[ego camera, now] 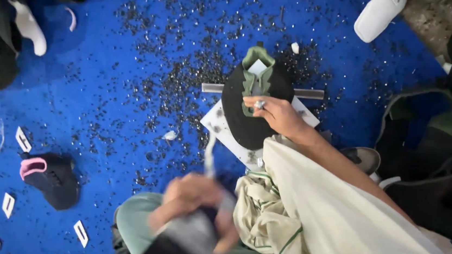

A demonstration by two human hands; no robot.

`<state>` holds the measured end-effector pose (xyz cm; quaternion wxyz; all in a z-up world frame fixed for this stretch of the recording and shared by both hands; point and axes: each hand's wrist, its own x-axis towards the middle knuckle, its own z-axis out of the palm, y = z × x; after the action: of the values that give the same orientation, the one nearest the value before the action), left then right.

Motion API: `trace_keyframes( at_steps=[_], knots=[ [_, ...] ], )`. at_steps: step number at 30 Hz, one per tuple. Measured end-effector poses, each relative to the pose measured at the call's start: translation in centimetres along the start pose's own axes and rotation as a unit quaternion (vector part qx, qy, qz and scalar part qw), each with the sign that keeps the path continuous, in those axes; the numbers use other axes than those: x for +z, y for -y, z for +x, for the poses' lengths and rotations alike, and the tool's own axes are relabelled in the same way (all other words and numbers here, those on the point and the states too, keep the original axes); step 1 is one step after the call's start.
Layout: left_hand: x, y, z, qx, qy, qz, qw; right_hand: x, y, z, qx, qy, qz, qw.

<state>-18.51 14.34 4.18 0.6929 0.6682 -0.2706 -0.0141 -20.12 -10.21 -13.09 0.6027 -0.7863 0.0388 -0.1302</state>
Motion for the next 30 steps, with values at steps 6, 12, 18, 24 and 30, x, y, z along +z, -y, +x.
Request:
trace_keyframes(
  at_steps=[6,12,18,24,30],
  knots=[
    [0.9,8.7,-4.4,-0.218,0.118,0.217,0.944,0.3,-4.5,-1.0,0.024,-0.040,0.076,0.996],
    [-0.5,2.7,-2.4,-0.301,0.057,0.240,0.921,-1.4,-3.4,2.4,0.150,-0.127,0.322,0.926],
    [-0.9,-5.8,2.1,-0.040,0.055,0.146,0.987,-0.2,-5.2,1.7,0.164,-0.040,0.155,0.973],
    [-0.2,8.3,-4.8,-0.432,-0.149,-0.240,0.856,-0.7,-1.1,1.1,0.023,-0.037,-0.025,0.999],
    [1.1,8.0,-3.8,-0.256,0.156,0.313,0.901,-0.9,-3.8,2.0,0.135,-0.098,0.073,0.983]
  ],
)
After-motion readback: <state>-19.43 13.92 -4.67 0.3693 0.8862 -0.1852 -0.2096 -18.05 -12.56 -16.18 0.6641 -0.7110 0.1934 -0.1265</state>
